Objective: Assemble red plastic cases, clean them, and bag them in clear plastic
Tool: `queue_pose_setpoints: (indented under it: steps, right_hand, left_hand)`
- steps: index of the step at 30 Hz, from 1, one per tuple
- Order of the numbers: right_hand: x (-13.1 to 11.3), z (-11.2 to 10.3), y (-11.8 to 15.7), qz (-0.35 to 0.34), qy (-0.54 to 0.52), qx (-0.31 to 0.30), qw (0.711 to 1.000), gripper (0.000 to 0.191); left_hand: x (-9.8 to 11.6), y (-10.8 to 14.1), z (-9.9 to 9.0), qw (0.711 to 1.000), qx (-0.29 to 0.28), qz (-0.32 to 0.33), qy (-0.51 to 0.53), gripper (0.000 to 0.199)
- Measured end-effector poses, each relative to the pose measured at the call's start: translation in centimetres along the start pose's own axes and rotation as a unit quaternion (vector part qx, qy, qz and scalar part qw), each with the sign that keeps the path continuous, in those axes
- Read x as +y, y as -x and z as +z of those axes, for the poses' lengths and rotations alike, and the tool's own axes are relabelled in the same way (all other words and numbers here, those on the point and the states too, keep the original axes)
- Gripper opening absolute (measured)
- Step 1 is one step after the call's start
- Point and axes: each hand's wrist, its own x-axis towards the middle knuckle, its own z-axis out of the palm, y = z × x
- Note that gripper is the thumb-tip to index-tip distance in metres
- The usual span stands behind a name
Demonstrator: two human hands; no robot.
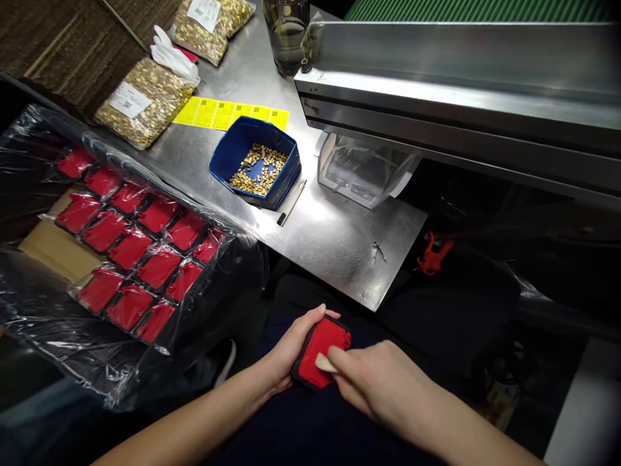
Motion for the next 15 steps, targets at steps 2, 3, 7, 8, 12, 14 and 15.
queue_pose_setpoints:
  steps: [2,3,7,8,12,14,15]
  right_hand:
    - [0.13,-0.01,0.02,0.012,0.004,0.007,1.000,0.008]
    - [0.20,-0.04,0.05,0.024,0.005,0.008,1.000,0.009]
    - [0.34,-0.30,-0.03,0.014,-0.002,-0.005,1.000,0.008]
    - [0.35,-0.40,-0.12,0.011,-0.002,-0.006,1.000,0.007]
    - [0.33,-0.71,-0.39,0.027,-0.004,-0.015,1.000,0.008]
    - [0.23,-0.73,-0.42,0.020,0.001,-0.027,0.999,0.007]
    - [0.18,-0.72,-0.42,0.021,0.005,-0.029,0.999,0.006]
  left_hand:
    - [-0.07,-0.12,-0.06,1.000,-0.004,-0.008,0.006,0.050]
    - [-0.12,-0.18,-0.07,1.000,-0.002,-0.014,0.012,0.052]
    - [-0.18,-0.33,0.11,1.000,0.009,-0.009,0.006,0.052]
    - [-0.16,-0.33,0.19,1.000,0.009,-0.010,0.003,0.051]
    - [0.00,-0.24,0.41,1.000,0.019,-0.025,0.003,0.053]
    - [0.04,-0.16,0.47,1.000,0.025,-0.015,-0.007,0.053]
    - [0.05,-0.14,0.48,1.000,0.024,-0.012,-0.011,0.053]
